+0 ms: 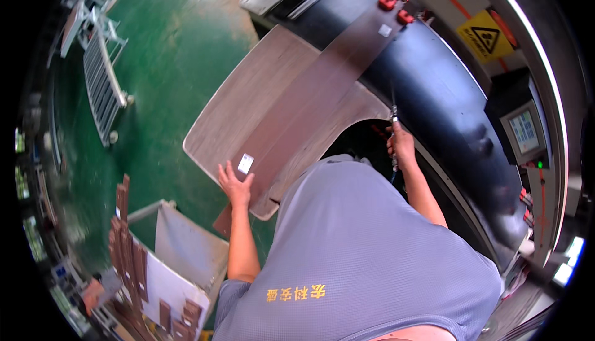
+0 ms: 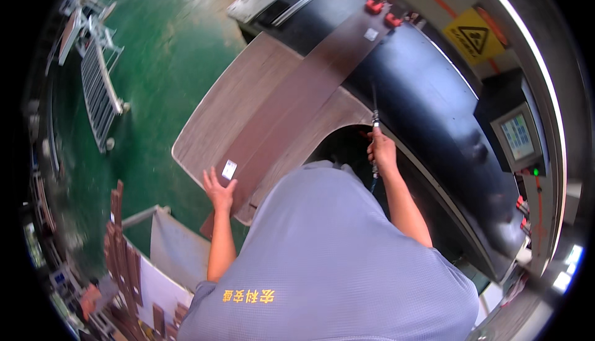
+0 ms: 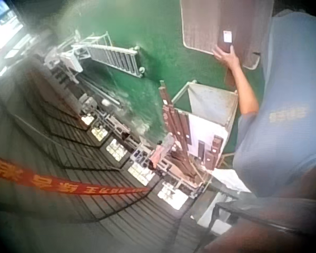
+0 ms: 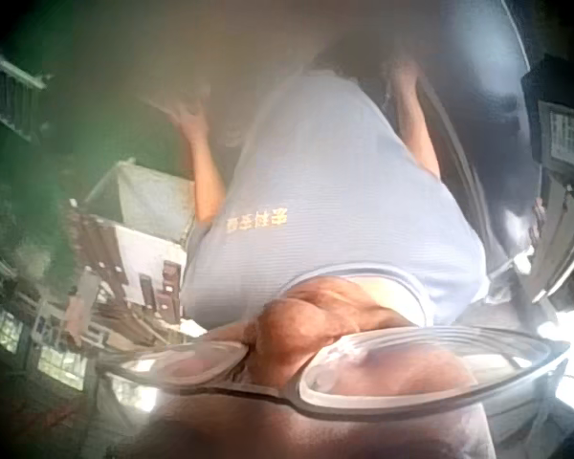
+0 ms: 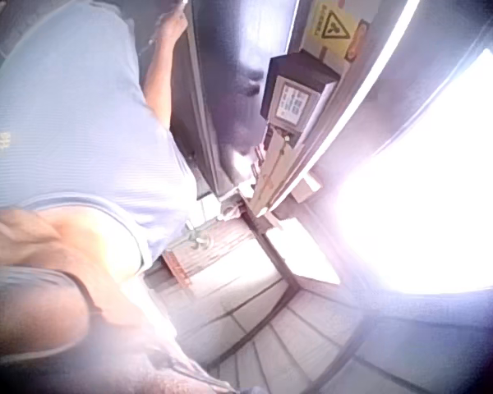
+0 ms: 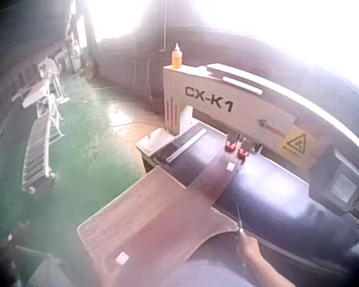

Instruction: The person feeds brown panels into a machine, cleans them with an air nozzle, marks a panel with a pen, and moves stacks of panels between work surfaces.

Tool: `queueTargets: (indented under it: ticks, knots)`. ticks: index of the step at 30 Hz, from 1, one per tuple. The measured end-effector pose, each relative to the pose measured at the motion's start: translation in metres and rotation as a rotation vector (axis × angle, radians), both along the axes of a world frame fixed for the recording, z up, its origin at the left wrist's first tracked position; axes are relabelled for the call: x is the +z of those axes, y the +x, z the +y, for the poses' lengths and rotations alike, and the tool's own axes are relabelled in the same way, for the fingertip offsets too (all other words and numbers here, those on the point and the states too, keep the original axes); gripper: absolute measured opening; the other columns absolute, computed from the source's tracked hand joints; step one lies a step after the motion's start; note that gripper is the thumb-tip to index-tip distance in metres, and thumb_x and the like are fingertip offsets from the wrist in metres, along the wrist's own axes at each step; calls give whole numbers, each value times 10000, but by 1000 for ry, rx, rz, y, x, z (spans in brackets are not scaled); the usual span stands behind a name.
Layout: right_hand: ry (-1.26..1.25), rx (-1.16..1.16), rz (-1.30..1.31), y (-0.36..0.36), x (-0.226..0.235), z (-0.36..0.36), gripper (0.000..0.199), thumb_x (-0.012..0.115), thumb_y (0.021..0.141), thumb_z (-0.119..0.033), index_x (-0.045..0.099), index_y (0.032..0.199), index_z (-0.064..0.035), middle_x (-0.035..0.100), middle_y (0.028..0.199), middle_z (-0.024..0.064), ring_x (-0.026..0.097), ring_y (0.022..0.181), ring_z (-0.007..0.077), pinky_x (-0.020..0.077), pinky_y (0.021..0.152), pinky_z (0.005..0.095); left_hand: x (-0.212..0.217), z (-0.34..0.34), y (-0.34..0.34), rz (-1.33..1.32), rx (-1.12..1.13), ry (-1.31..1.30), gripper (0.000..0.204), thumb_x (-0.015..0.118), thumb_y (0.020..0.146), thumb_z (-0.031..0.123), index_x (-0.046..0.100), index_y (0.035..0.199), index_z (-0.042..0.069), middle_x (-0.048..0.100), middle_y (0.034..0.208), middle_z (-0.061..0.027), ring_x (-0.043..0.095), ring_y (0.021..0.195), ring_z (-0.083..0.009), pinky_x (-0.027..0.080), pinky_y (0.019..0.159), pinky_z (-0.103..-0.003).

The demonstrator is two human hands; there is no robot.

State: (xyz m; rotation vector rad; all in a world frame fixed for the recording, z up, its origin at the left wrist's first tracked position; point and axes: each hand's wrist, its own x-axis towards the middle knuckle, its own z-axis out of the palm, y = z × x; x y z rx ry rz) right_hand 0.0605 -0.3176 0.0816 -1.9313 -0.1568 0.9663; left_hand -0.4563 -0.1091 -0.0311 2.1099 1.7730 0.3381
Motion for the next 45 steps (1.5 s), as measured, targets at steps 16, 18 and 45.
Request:
queueTargets:
  ticks: [16, 18, 45]
  knots:
    - [52, -148, -17, -17, 9, -46, 600, 547, 1095, -557, 688, 1200, 17, 577, 626, 18, 529, 453, 103, 404, 448, 275, 43, 63, 262, 486, -613, -312, 1559, 931, 583, 692, -6, 1737, 219, -130, 1778, -230, -71, 1582, -613, 60, 1148, -876]
    - [47, -151, -14, -18, 8, -49, 604, 553, 1091, -562, 689, 1211, 15, 579, 627, 18, 531, 454, 102, 404, 449, 273, 42, 61, 261, 479, -620, -306, 1559, 931, 584, 692, -6, 1737, 217, -135, 1777, -230, -69, 1583, -612, 62, 1147, -876]
    - [44, -145, -8, -28, 5, -43, 542, 581, 1090, -529, 691, 1170, -4, 589, 611, 27, 536, 447, 111, 411, 449, 285, 46, 62, 264, 479, -616, -316, 1537, 942, 596, 668, 12, 1738, 230, -112, 1779, -233, -32, 1581, -619, 60, 1158, -867]
